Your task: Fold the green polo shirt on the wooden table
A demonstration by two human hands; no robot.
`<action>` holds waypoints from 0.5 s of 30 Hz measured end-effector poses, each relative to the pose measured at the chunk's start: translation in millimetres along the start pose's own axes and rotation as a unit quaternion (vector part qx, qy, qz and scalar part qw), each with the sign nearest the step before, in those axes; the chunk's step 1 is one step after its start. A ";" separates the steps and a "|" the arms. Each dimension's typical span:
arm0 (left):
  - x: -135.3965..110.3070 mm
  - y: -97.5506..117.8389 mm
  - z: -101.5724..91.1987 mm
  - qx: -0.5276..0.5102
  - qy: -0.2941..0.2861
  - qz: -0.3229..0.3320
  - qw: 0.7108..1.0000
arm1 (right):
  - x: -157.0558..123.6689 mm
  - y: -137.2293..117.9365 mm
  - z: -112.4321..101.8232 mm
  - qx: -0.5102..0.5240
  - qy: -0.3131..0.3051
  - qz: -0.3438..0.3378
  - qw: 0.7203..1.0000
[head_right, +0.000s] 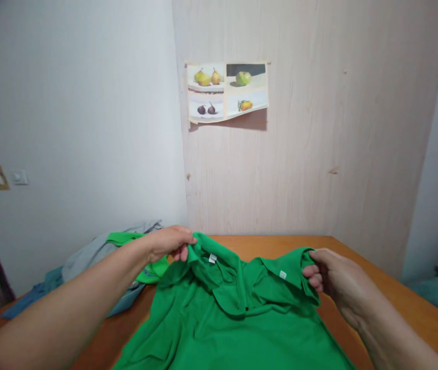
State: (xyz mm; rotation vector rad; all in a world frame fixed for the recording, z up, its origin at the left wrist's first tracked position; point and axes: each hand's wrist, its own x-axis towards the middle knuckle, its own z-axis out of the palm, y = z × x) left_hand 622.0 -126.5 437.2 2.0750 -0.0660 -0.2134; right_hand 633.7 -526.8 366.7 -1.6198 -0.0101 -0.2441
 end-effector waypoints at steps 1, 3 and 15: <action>9.3 -0.6 -0.8 -0.023 0.042 0.017 0.999 | 12.8 1.4 1.1 0.025 -0.022 0.015 0.999; 25.3 -2.7 -1.9 -0.079 0.137 0.094 0.983 | 34.9 5.0 3.6 0.061 0.000 -0.037 0.997; -13.4 -85.1 2.0 0.079 0.261 0.087 0.958 | -18.7 53.9 -22.6 -0.163 -0.047 -0.044 0.985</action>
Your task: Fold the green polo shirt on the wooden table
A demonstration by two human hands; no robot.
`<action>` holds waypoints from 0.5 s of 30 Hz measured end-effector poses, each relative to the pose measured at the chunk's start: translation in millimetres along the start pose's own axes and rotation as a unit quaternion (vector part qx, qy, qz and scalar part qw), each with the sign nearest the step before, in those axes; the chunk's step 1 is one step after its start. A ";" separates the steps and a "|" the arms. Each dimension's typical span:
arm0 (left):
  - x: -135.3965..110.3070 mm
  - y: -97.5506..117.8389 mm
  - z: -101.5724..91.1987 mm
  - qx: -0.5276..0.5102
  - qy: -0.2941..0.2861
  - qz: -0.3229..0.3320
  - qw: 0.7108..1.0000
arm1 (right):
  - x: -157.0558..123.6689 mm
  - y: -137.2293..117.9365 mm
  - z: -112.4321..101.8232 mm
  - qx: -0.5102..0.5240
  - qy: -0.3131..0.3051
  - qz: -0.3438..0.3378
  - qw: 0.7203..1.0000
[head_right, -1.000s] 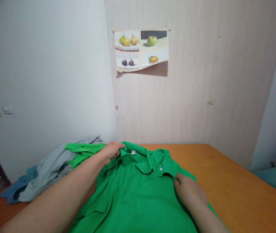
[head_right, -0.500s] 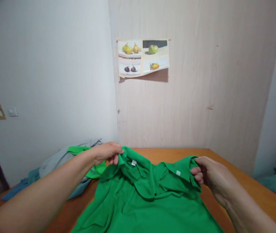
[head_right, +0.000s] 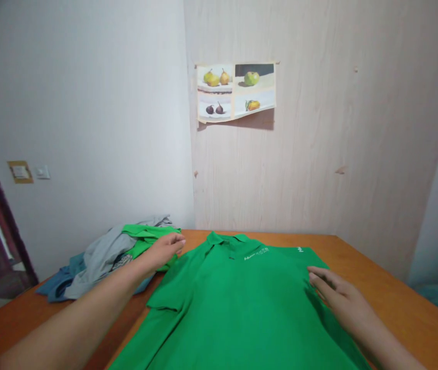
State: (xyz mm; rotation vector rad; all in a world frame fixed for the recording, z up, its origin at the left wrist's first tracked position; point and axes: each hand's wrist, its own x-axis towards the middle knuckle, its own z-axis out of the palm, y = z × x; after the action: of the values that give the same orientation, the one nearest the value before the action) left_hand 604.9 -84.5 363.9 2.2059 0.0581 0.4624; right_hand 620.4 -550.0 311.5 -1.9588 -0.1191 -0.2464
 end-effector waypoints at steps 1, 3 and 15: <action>-8.8 -4.9 -4.1 0.050 -0.011 -0.006 0.999 | -6.9 4.2 -2.1 -0.023 -0.002 -0.008 1.000; -26.5 -12.1 -11.6 0.165 -0.032 -0.029 0.985 | -19.4 13.0 -4.4 -0.069 -0.007 -0.029 0.997; -55.6 -20.4 -13.5 0.304 -0.047 -0.087 0.947 | -65.5 35.2 11.2 -0.198 -0.074 -0.080 0.974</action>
State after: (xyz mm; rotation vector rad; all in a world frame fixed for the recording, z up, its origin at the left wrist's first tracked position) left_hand 550.9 -72.6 338.8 2.7922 0.3883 0.2561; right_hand 564.9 -551.4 260.8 -2.3686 -0.3483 -0.2419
